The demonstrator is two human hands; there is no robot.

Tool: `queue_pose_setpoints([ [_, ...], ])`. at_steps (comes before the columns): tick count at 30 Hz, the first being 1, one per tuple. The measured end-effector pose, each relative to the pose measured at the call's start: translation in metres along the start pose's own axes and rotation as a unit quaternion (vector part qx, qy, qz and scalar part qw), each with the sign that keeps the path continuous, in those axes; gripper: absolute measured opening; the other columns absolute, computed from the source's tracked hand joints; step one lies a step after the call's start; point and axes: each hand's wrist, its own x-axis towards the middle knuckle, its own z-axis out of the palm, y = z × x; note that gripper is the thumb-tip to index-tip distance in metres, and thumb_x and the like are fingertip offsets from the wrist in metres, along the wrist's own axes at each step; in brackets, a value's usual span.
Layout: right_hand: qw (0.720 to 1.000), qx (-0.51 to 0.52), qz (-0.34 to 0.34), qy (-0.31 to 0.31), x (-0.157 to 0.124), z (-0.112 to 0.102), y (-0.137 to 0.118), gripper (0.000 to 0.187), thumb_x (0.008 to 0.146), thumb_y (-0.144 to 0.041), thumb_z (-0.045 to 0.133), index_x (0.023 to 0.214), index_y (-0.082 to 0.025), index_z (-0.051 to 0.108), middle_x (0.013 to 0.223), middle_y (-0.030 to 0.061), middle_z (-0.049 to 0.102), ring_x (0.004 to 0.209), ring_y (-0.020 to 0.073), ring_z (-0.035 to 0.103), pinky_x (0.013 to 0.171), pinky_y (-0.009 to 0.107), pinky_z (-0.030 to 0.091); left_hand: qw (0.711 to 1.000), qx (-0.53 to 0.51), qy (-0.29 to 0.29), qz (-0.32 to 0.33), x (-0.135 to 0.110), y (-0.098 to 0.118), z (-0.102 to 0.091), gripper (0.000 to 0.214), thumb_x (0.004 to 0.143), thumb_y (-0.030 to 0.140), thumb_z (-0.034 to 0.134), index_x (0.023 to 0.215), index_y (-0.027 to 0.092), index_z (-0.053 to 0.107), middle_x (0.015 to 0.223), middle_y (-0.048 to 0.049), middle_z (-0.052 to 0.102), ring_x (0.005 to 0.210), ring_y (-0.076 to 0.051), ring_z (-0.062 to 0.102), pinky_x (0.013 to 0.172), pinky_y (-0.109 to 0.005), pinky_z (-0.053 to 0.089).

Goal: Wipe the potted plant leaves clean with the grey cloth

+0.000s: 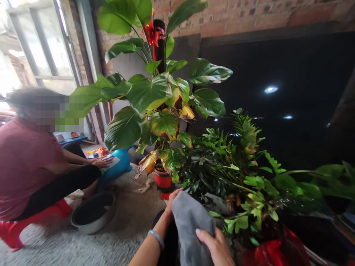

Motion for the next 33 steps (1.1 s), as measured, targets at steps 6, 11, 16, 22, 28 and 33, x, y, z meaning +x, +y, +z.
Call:
queue_pose_setpoints([
  [6,0.990,-0.097,-0.033,0.099,0.006,-0.025,-0.023,0.041,0.044,-0.058,0.063,0.067,-0.025,0.056,0.086,0.0182,0.071,0.101,0.0410,0.062,0.089,0.044,0.046,0.993,-0.035,0.058,0.095,-0.037,0.019,0.015,0.043,0.056,0.037,0.074,0.094,0.017,0.071,0.093,-0.0072,0.069,0.087,-0.021,0.061,0.073,-0.028,0.047],
  [11,0.988,-0.019,-0.055,0.140,0.001,-0.017,-0.037,0.048,0.036,-0.062,0.066,0.064,-0.024,0.058,0.073,0.0160,0.071,0.088,0.0410,0.065,0.080,0.045,0.051,0.992,-0.022,-0.117,0.049,-0.095,0.028,0.040,0.058,0.059,0.049,0.077,0.108,0.019,0.071,0.112,-0.0082,0.070,0.113,-0.029,0.055,0.102,-0.038,0.039],
  [16,0.986,0.076,-0.039,0.142,-0.001,-0.011,-0.031,0.048,0.033,-0.056,0.072,0.065,-0.023,0.060,0.066,0.0084,0.071,0.081,0.0367,0.066,0.071,0.041,0.052,0.970,-0.119,-0.210,-0.031,-0.123,0.028,0.049,0.069,0.061,0.059,0.074,0.117,0.019,0.066,0.120,-0.0086,0.067,0.119,-0.031,0.054,0.107,-0.042,0.035],
  [22,0.970,0.213,-0.021,0.120,0.006,-0.014,-0.016,0.064,0.042,-0.062,0.072,0.087,-0.019,0.061,0.097,0.0099,0.073,0.110,0.0339,0.059,0.089,0.039,0.048,0.956,-0.110,-0.273,-0.007,-0.134,0.028,0.048,0.081,0.051,0.041,0.086,0.125,0.024,0.058,0.114,-0.0076,0.069,0.112,-0.033,0.059,0.098,-0.044,0.043],
  [28,0.971,0.209,0.008,0.112,0.009,-0.018,-0.011,0.072,0.051,-0.076,0.060,0.093,-0.018,0.062,0.112,0.0127,0.068,0.125,0.0332,0.048,0.102,0.042,0.039,0.964,-0.119,-0.238,-0.020,-0.139,0.021,0.061,0.075,0.046,0.036,0.088,0.115,0.024,0.061,0.107,-0.0057,0.070,0.106,-0.030,0.061,0.094,-0.040,0.046],
  [33,0.982,0.178,-0.036,0.056,0.011,-0.026,0.016,0.048,0.057,-0.064,0.070,0.078,-0.021,0.068,0.083,0.0083,0.073,0.112,0.0350,0.057,0.091,0.043,0.047,0.987,-0.101,-0.111,-0.059,-0.132,0.012,0.062,0.065,0.046,0.034,0.086,0.105,0.019,0.064,0.090,-0.0032,0.071,0.092,-0.027,0.065,0.085,-0.037,0.050],
])
